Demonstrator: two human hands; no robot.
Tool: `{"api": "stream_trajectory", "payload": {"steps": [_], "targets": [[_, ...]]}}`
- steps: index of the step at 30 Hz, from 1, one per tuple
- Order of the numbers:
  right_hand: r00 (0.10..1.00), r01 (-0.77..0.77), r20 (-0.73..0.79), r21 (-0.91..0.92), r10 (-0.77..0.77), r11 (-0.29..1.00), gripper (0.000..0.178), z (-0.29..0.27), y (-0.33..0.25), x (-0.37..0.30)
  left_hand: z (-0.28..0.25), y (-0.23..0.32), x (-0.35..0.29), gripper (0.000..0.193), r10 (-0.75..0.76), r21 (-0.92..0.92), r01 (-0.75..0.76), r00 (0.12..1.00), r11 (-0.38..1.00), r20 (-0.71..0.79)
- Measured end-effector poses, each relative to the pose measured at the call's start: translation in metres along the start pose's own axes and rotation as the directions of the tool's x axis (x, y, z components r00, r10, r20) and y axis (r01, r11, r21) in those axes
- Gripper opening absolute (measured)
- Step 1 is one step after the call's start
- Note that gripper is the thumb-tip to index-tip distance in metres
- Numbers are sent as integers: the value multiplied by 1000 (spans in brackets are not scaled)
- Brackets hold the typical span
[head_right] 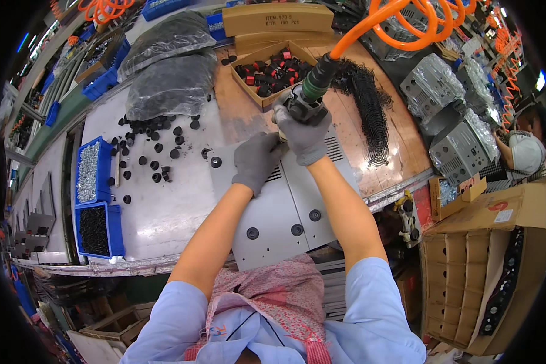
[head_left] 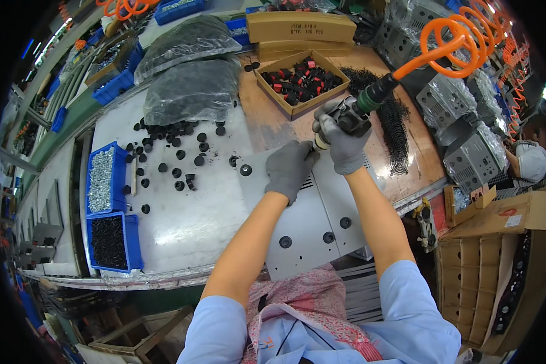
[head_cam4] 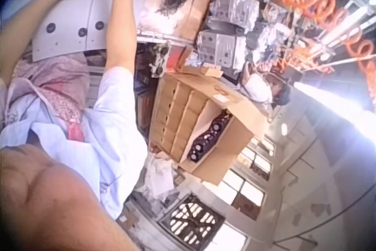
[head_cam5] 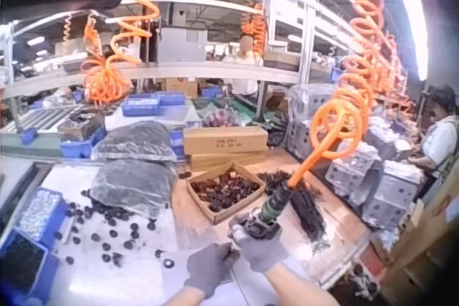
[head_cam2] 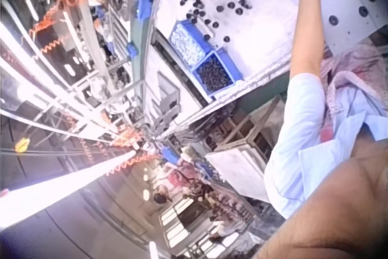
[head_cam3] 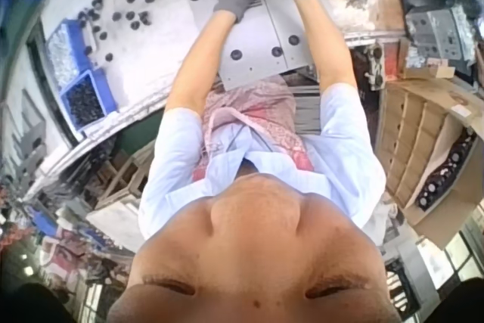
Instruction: The person assembles an electronic device chassis by installing internal cooling fans and other components, securing them with screws using an electric screwdriver.
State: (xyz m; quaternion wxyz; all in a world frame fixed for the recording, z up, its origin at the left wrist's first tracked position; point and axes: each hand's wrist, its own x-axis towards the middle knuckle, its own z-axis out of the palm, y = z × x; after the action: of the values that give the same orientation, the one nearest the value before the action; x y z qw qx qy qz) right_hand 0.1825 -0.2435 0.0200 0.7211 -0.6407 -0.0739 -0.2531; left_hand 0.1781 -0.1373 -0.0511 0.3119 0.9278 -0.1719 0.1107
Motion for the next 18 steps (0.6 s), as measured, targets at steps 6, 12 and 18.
{"api": "stream_trajectory", "payload": {"steps": [6, 12, 18], "targets": [[997, 55, -66, 184, -44, 981, 21, 4, -45, -14, -8, 8, 0, 22, -117, -58, 126, 984, 990, 135], [994, 99, 21, 315, -111, 944, 30, -10, -125, -68, -24, -15, -4, 37, -249, -874, 475, 838, -104, 485], [968, 194, 87, 344, -237, 919, 33, -15, -154, -97, -52, 24, -57, 28, -43, -624, 503, 757, -598, 652]]}}
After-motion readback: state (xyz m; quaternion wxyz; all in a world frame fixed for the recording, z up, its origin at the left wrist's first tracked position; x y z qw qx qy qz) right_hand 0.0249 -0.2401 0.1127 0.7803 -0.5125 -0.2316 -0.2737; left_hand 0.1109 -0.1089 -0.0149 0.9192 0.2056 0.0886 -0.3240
